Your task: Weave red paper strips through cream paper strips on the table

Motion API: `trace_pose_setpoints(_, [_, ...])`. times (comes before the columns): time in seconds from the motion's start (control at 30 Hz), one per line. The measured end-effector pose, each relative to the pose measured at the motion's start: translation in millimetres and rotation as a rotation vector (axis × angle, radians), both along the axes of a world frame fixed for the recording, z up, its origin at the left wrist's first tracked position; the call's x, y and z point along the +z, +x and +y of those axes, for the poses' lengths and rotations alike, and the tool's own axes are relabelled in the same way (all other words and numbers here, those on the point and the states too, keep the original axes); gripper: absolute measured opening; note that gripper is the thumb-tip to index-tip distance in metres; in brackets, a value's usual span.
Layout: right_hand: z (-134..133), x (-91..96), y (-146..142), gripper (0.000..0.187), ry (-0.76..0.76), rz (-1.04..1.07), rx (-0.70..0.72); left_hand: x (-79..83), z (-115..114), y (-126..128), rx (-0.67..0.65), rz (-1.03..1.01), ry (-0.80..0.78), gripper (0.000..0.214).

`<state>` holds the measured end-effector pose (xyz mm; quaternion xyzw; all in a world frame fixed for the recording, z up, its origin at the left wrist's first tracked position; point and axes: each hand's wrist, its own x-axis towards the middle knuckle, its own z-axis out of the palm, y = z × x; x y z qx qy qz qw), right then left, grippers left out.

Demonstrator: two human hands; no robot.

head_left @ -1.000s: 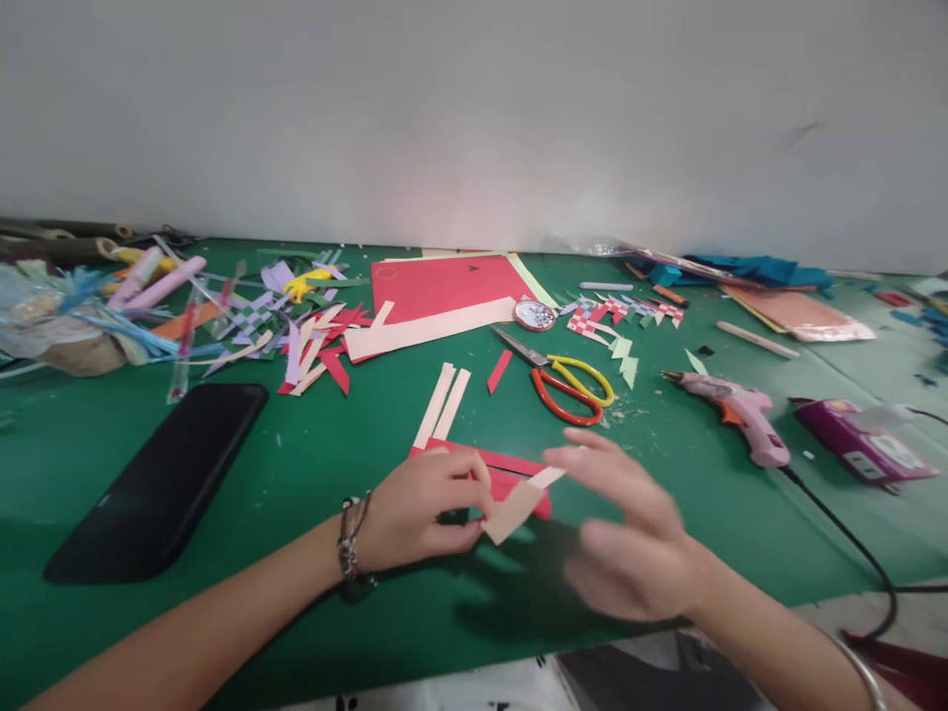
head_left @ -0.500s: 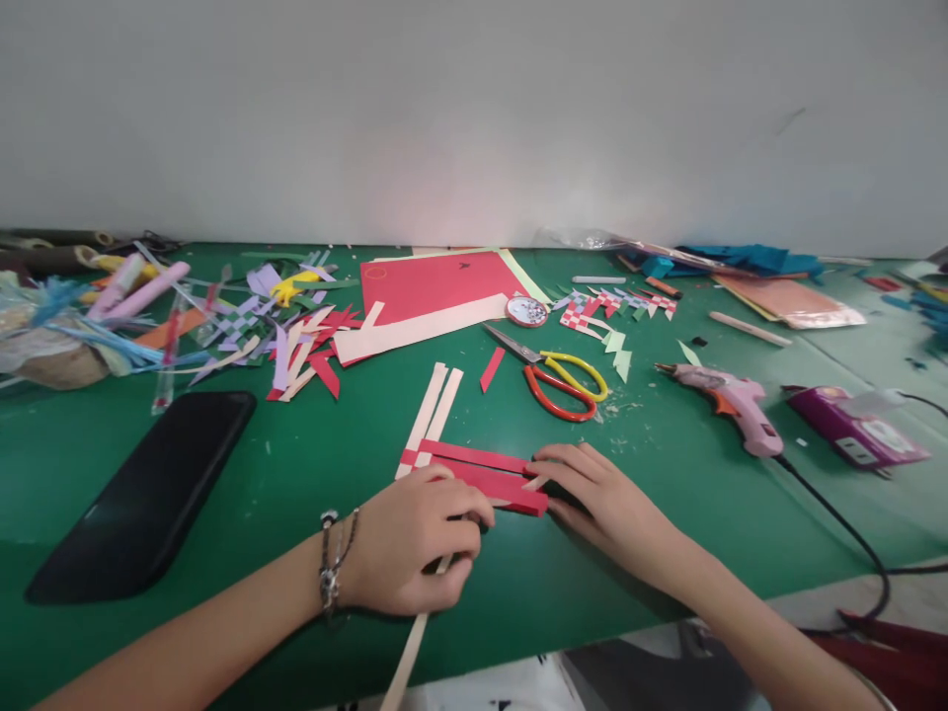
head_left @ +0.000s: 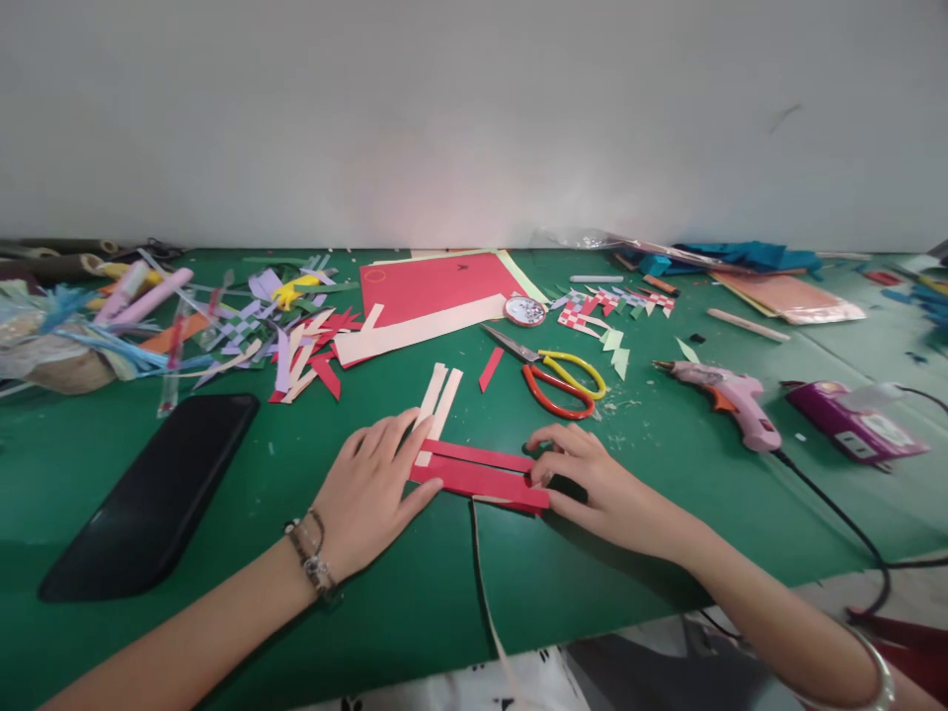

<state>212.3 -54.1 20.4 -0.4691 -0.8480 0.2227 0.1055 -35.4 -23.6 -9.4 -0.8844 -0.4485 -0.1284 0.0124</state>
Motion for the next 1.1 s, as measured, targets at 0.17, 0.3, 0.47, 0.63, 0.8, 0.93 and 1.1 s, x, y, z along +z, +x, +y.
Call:
trace_pose_setpoints(0.17, [6, 6.2, -5, 0.018, -0.049, -0.026, 0.016, -7.5, 6, -2, -0.014, 0.102, -0.049, 0.053])
trace_pose_setpoints(0.3, [16, 11.7, -13, 0.022, -0.049, -0.042, 0.059, -4.2, 27, -11, -0.120, 0.136, -0.132, 0.058])
trace_pose_setpoints(0.47, [33, 9.9, -26, 0.023, -0.080, -0.037, 0.100, -3.8, 57, -30, -0.243, 0.171, -0.198, 0.057])
trace_pose_setpoints(0.63, [45, 1.6, -37, 0.024, -0.051, -0.062, 0.161, -2.6, 67, -35, -0.302, 0.078, -0.173, 0.059])
trace_pose_setpoints(0.8, [42, -0.4, -40, 0.024, -0.001, -0.087, 0.159, 15.0, 35, -13, -0.316, -0.213, -0.204, 0.046])
trace_pose_setpoints(0.93, [39, 0.7, -38, 0.019, 0.026, -0.058, 0.185, 22.9, 9, 2, -0.425, -0.367, -0.441, 0.041])
trace_pose_setpoints(1.1, [40, -5.9, -36, 0.023, 0.035, -0.052, 0.161, 25.9, 5, 3, -0.447, -0.491, -0.636, 0.055])
